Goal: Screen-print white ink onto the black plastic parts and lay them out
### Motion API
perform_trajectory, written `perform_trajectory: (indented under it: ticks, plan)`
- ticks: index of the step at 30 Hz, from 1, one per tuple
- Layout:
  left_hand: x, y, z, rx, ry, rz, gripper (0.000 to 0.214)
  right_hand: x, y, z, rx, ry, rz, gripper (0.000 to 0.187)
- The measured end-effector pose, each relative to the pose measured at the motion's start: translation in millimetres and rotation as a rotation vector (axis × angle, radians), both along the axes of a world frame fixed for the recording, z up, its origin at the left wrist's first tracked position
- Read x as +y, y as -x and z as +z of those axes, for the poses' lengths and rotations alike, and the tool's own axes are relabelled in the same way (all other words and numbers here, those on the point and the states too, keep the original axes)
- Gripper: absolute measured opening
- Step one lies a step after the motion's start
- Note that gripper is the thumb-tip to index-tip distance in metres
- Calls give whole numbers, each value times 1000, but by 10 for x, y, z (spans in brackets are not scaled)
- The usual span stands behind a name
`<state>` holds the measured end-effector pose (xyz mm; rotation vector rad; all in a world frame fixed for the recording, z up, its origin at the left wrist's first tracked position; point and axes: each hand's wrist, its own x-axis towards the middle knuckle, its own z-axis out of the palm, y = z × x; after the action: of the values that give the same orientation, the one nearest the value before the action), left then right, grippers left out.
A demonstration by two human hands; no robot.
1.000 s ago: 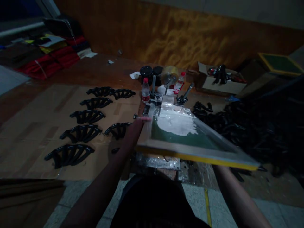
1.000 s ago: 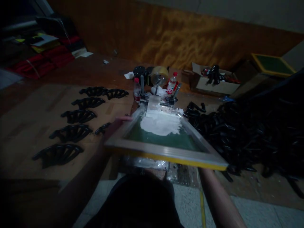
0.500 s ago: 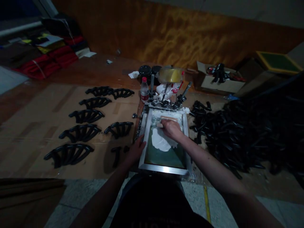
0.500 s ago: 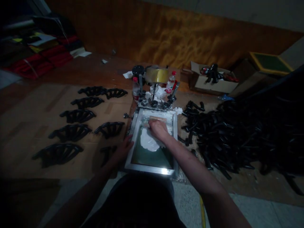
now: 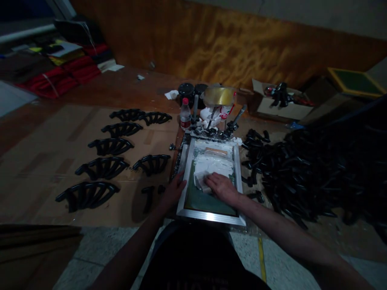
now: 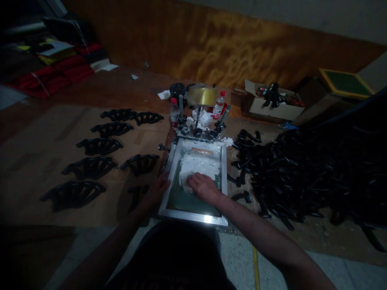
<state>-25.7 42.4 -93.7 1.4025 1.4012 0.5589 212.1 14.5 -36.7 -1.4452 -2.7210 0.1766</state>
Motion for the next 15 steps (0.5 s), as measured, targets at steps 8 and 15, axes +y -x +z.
perform_trajectory:
  ticks: [8, 15]
  plan:
    - [10, 23, 216, -75, 17, -1, 60, 476, 7, 348, 127, 20, -246, 45]
    - [208, -5, 921, -134, -165, 76, 48, 912, -970, 598, 521, -224, -755, 47]
